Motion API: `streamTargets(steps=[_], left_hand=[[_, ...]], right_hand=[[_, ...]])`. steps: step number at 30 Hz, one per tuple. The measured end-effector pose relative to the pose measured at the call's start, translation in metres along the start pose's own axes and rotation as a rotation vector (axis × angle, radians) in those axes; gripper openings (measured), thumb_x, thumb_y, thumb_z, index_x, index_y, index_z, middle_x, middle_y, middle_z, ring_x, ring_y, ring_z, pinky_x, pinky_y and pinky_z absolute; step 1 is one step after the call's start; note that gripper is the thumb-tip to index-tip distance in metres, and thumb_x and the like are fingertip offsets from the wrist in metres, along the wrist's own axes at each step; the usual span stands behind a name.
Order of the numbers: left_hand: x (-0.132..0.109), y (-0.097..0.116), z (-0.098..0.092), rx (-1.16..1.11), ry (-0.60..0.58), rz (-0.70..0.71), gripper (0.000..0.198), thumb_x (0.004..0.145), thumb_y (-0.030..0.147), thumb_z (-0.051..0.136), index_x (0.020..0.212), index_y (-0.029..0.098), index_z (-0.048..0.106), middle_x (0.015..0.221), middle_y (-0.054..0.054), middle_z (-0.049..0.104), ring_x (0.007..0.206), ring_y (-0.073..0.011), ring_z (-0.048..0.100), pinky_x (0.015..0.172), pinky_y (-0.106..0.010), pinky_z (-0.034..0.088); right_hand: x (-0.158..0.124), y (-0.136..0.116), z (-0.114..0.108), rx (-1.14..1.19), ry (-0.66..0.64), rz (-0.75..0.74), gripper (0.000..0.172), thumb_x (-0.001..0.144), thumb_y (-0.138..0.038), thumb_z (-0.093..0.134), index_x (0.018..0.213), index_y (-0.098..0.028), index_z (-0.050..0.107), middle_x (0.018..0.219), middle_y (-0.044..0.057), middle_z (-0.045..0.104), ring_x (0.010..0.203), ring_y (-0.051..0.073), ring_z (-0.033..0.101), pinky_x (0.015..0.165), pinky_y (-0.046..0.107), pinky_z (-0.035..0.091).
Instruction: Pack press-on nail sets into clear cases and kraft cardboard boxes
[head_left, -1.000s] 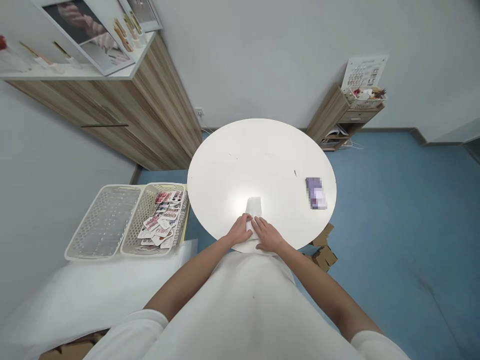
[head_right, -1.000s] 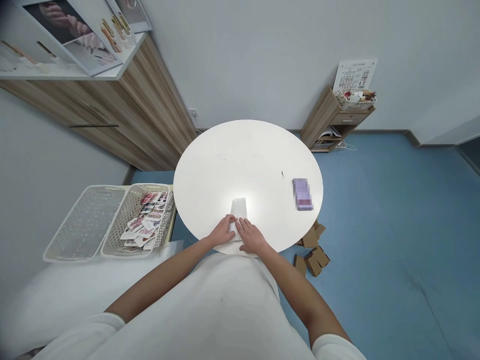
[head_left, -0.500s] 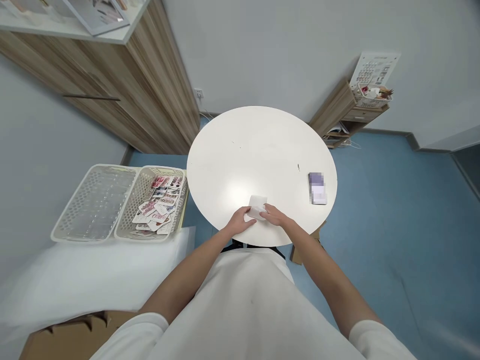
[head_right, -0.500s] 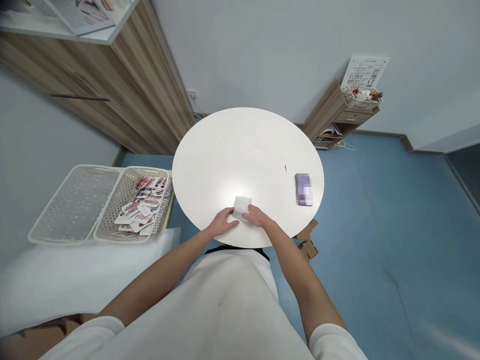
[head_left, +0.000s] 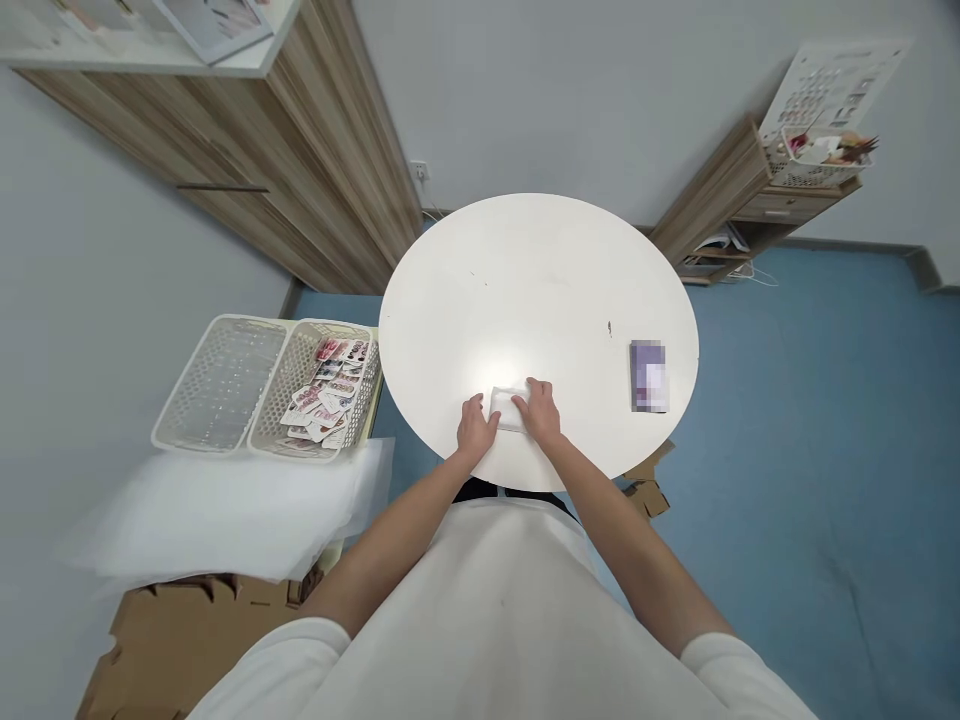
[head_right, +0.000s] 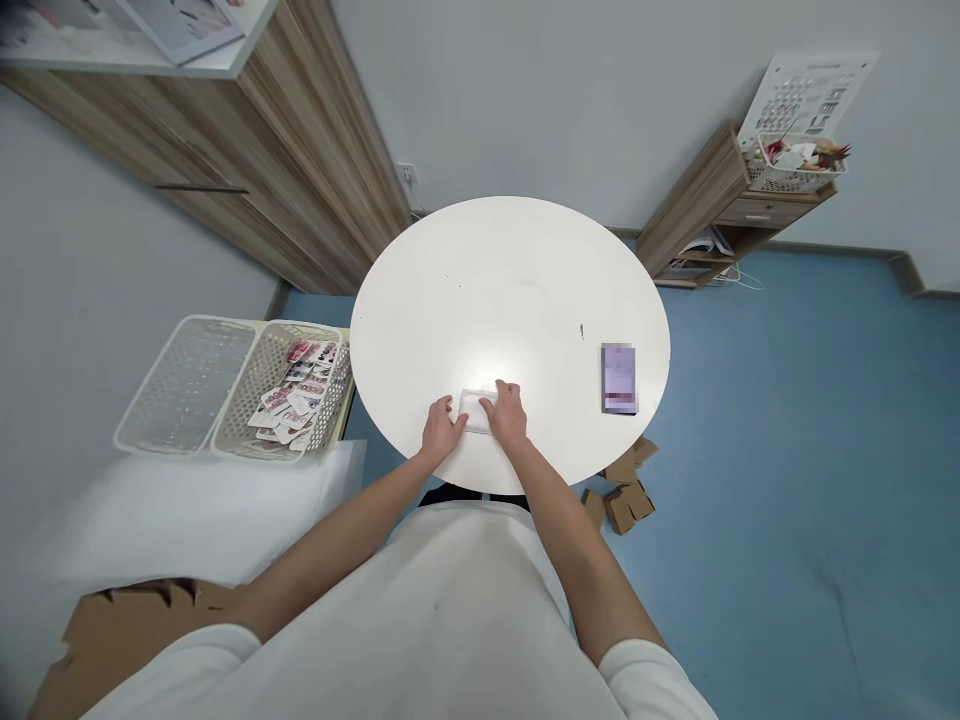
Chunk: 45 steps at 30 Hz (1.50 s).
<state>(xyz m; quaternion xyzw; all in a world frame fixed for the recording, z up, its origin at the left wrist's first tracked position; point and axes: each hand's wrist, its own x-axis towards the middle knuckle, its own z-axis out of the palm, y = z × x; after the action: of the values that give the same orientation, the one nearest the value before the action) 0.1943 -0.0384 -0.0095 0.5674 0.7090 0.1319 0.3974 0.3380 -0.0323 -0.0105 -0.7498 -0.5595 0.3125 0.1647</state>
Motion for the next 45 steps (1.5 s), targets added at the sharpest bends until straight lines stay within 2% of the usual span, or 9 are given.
streamTargets(steps=[4,9,15,18,22,26,36,40,45], left_hand=[[-0.003,0.001,-0.003,-0.087,0.02,-0.032,0.044,0.079,0.035,0.047,0.118,0.014,0.04,0.112,-0.013,0.047,0.081,-0.0166,0.055,0.078,-0.032,0.042],[-0.017,-0.009,-0.006,-0.13,0.019,-0.03,0.044,0.079,0.036,0.047,0.116,0.014,0.044,0.112,-0.013,0.048,0.086,-0.017,0.054,0.078,-0.032,0.043],[-0.024,-0.01,0.0,-0.135,-0.045,0.033,0.049,0.079,0.039,0.046,0.123,0.018,0.04,0.116,-0.012,0.045,0.095,-0.0185,0.052,0.08,-0.032,0.043],[-0.023,-0.009,0.003,-0.098,-0.066,0.082,0.048,0.079,0.036,0.046,0.123,0.018,0.041,0.115,-0.012,0.046,0.099,-0.0197,0.05,0.083,-0.033,0.042],[-0.017,-0.013,-0.001,-0.112,-0.074,0.145,0.047,0.079,0.034,0.046,0.122,0.016,0.041,0.112,-0.011,0.049,0.101,-0.0203,0.049,0.086,-0.034,0.041],[-0.001,-0.028,-0.025,-0.155,-0.022,0.119,0.047,0.079,0.035,0.046,0.123,0.017,0.041,0.113,-0.011,0.049,0.105,-0.0214,0.048,0.086,-0.035,0.041],[0.068,-0.081,-0.117,-0.113,0.222,0.112,0.041,0.078,0.022,0.044,0.119,0.017,0.042,0.12,-0.011,0.047,0.115,-0.0231,0.04,0.098,-0.041,0.032],[0.09,-0.087,-0.132,-0.108,0.249,0.134,0.044,0.078,0.022,0.044,0.122,0.018,0.038,0.124,-0.011,0.044,0.118,-0.0243,0.037,0.099,-0.043,0.031],[0.099,-0.088,-0.133,-0.11,0.258,0.165,0.048,0.078,0.021,0.044,0.125,0.016,0.034,0.126,-0.012,0.043,0.119,-0.0249,0.036,0.099,-0.044,0.031]], right_hand=[[-0.029,0.018,-0.005,0.153,0.053,-0.067,0.047,0.083,-0.039,0.035,0.127,-0.022,0.03,0.12,0.01,0.036,0.111,0.022,0.041,0.085,0.036,0.041],[-0.061,0.042,-0.01,0.315,-0.045,-0.048,0.051,0.078,-0.041,0.045,0.124,-0.022,0.036,0.12,0.009,0.039,0.112,0.022,0.041,0.092,0.038,0.037],[-0.064,0.026,-0.003,0.484,-0.194,-0.003,0.05,0.069,-0.045,0.054,0.114,-0.025,0.047,0.124,0.007,0.038,0.115,0.022,0.039,0.085,0.036,0.043],[-0.057,0.017,0.003,0.534,-0.188,0.036,0.047,0.069,-0.044,0.053,0.112,-0.024,0.048,0.121,0.007,0.042,0.109,0.021,0.044,0.081,0.034,0.046],[-0.047,0.008,0.012,0.496,-0.125,0.058,0.042,0.071,-0.035,0.05,0.11,-0.021,0.048,0.116,0.007,0.048,0.106,0.02,0.046,0.086,0.035,0.043],[-0.033,-0.019,0.031,0.447,-0.168,0.054,0.044,0.072,-0.03,0.047,0.115,-0.021,0.045,0.122,0.006,0.046,0.108,0.02,0.047,0.091,0.035,0.04],[0.03,-0.141,0.096,0.204,-0.226,-0.205,0.052,0.075,-0.027,0.044,0.126,-0.018,0.038,0.13,0.008,0.041,0.124,0.025,0.031,0.099,0.044,0.029],[0.049,-0.164,0.108,0.138,-0.214,-0.241,0.054,0.076,-0.027,0.044,0.128,-0.016,0.034,0.131,0.01,0.04,0.127,0.026,0.026,0.1,0.045,0.027],[0.056,-0.167,0.111,0.082,-0.208,-0.266,0.058,0.075,-0.027,0.047,0.13,-0.015,0.032,0.133,0.011,0.037,0.128,0.026,0.024,0.1,0.045,0.027]])
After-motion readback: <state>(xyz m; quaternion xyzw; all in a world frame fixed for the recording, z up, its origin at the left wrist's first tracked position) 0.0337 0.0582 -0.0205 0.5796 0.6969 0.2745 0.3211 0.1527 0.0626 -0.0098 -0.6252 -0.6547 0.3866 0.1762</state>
